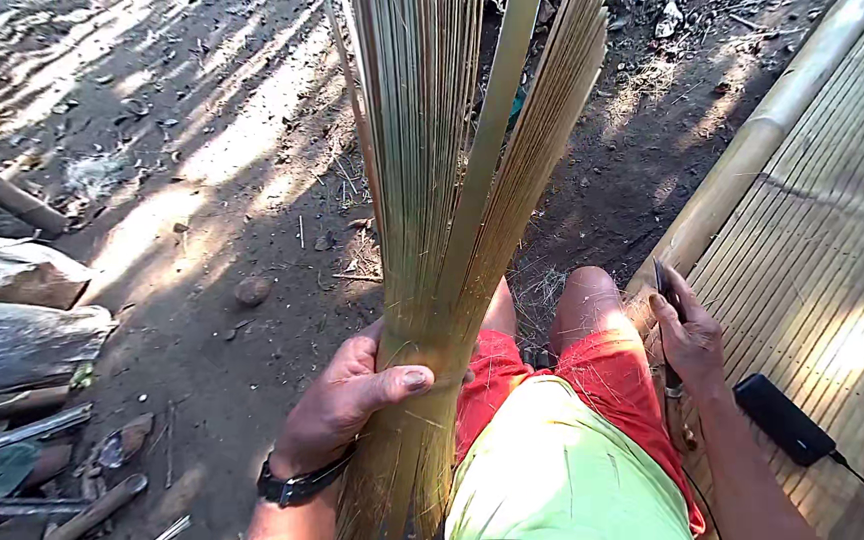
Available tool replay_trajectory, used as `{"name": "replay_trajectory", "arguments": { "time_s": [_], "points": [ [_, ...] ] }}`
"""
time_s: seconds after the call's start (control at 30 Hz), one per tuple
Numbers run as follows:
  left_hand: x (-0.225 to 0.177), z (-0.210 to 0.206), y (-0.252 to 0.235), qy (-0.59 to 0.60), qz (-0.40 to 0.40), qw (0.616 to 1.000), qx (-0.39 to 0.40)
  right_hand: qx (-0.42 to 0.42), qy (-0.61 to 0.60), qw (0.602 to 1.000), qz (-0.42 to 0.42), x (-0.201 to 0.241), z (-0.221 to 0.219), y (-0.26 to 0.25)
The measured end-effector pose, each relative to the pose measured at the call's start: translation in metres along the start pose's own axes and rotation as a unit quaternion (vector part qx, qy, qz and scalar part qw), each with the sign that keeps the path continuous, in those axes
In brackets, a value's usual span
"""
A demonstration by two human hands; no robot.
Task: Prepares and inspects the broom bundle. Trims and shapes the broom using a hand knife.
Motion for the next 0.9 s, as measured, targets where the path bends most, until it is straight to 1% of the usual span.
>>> {"name": "replay_trajectory", "arguments": {
  "time_s": [0.03,0.13,0.2,0.27,0.33,0.43,0.57,0.67,0.77,0.9],
  "points": [
    [-0.002,-0.004,0.0,-0.01,-0.004,1.0,-0.001,0.01,-0.014,1.0,0.025,0.03,0.003,-0.002],
    [0.001,-0.008,0.002,0.009,-0.013,1.0,0.013,0.035,-0.045,0.994,0.094,0.121,0.007,-0.005],
    [0.003,-0.009,0.006,0.007,-0.021,0.999,0.028,0.05,-0.066,0.984,0.158,0.176,0.006,-0.001],
    [0.004,-0.009,0.01,0.021,-0.028,0.998,0.051,0.062,-0.055,0.971,0.225,0.22,0.006,0.003],
    [0.004,-0.008,0.014,0.04,-0.026,0.997,0.067,0.063,-0.038,0.957,0.28,0.252,0.005,0.006],
    [0.003,-0.004,0.018,0.063,-0.03,0.994,0.08,0.064,-0.032,0.948,0.311,0.273,0.002,0.006],
    [0.004,-0.003,0.017,0.092,-0.018,0.99,0.106,0.08,-0.046,0.94,0.328,0.281,-0.006,0.006],
    [0.002,-0.006,0.012,0.12,-0.002,0.984,0.129,0.076,-0.049,0.933,0.348,0.286,-0.009,0.008],
    [0.002,-0.001,0.007,0.139,0.013,0.983,0.12,0.062,-0.047,0.928,0.365,0.287,-0.009,0.008],
    [0.001,0.005,0.005,0.158,0.012,0.982,0.106,0.039,-0.03,0.929,0.367,0.285,-0.009,0.003]
  ]
}}
Point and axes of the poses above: each hand's wrist, its own y-axis away from the middle knuckle, its own z-axis out of the back of the hand, x = y × z, the point moved 10 cm from there along -y, towards the middle knuckle, and after that the axes turned 6 degrees about -z, right-handed, at the moved point
